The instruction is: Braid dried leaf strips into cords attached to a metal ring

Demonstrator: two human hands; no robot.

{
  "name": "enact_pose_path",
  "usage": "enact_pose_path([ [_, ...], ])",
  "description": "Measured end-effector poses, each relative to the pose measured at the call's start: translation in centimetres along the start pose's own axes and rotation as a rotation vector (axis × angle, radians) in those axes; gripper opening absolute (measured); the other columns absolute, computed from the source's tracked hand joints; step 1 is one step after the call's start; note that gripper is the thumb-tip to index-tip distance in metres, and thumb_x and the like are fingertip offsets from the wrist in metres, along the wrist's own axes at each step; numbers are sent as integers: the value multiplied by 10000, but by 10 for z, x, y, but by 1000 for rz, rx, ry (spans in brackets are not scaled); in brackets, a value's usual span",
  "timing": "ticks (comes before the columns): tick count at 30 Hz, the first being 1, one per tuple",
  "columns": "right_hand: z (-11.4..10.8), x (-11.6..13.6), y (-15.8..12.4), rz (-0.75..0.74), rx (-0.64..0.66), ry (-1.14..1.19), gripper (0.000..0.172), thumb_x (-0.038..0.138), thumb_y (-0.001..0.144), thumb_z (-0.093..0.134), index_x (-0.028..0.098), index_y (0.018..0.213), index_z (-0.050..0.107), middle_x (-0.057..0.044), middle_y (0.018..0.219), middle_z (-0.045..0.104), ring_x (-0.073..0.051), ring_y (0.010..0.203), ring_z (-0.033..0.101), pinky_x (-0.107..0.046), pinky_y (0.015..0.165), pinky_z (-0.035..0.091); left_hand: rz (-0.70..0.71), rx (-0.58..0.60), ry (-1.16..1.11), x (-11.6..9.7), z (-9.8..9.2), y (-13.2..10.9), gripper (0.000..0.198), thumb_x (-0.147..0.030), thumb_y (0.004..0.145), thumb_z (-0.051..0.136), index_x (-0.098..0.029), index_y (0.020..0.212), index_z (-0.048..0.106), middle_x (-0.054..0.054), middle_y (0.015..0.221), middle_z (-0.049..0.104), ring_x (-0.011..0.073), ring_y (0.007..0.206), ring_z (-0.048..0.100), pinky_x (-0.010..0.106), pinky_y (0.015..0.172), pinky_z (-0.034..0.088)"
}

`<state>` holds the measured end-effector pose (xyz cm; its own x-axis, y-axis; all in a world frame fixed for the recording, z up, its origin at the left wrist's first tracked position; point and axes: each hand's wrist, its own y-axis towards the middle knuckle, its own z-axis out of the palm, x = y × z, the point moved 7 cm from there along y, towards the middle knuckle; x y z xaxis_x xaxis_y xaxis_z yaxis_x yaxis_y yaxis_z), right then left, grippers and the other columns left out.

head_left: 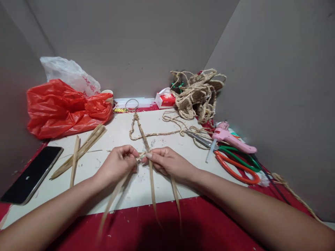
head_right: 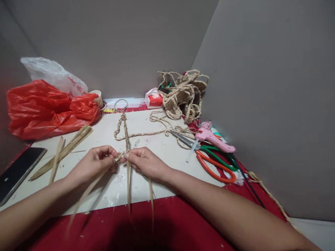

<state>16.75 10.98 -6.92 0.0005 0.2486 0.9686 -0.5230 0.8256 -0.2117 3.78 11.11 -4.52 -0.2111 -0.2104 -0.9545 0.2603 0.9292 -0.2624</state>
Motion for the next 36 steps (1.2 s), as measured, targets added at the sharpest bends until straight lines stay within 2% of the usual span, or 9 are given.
enact_pose_path([
  [3,0,-2,0,63,43,60,347,439,857,523,108,824,620,102,423,273,-36,362,169,-220,380,104,-19,37,2,-7,-14,0,61,-180,707,585,-143,739,549,-36,570,534,86,514,499,245,588,418],
  [7,0,-6,0,112,82,93,349,441,871,516,114,799,615,99,430,266,-33,367,166,-217,384,117,23,48,57,-11,-22,3,84,-207,726,597,-147,779,573,-25,604,560,92,553,506,231,584,394],
  [14,1,-10,0,136,123,170,328,433,881,517,128,810,614,98,437,252,-33,368,150,-211,379,109,210,61,270,-8,0,4,65,-215,802,503,-169,790,547,30,840,619,129,734,541,249,655,397],
  [17,3,-10,0,145,143,191,332,437,878,519,129,791,607,101,435,243,-32,367,136,-207,372,96,261,56,370,-8,5,3,73,-190,813,467,-178,824,539,17,799,599,128,717,526,248,646,389],
  [22,4,-8,1,134,156,190,337,438,878,515,125,794,605,101,434,251,-32,370,144,-201,372,115,242,122,351,-3,9,3,78,-175,840,400,-192,820,473,-36,645,518,97,561,430,231,533,324],
  [26,5,-9,1,142,158,191,352,451,871,517,119,790,600,106,428,253,-28,364,148,-193,370,122,283,96,406,-9,8,2,95,-160,824,415,-188,748,465,-50,591,445,89,539,385,234,522,308],
  [30,6,-11,1,163,168,220,354,450,871,514,115,790,595,111,426,237,-26,360,127,-188,365,109,328,80,398,-15,8,1,113,-178,820,449,-176,715,490,-45,598,441,87,562,394,235,543,318],
  [33,6,-11,2,175,179,229,357,446,873,512,108,795,596,112,429,229,-26,363,114,-189,364,99,288,86,315,-12,7,3,123,-228,831,477,-168,728,507,-39,609,468,84,566,408,226,541,325],
  [36,6,-11,2,172,185,233,359,447,871,516,105,802,599,110,431,243,-24,360,119,-187,361,98,204,128,221,-7,9,4,115,-266,836,495,-169,880,536,-48,599,504,76,513,381,213,498,301],
])
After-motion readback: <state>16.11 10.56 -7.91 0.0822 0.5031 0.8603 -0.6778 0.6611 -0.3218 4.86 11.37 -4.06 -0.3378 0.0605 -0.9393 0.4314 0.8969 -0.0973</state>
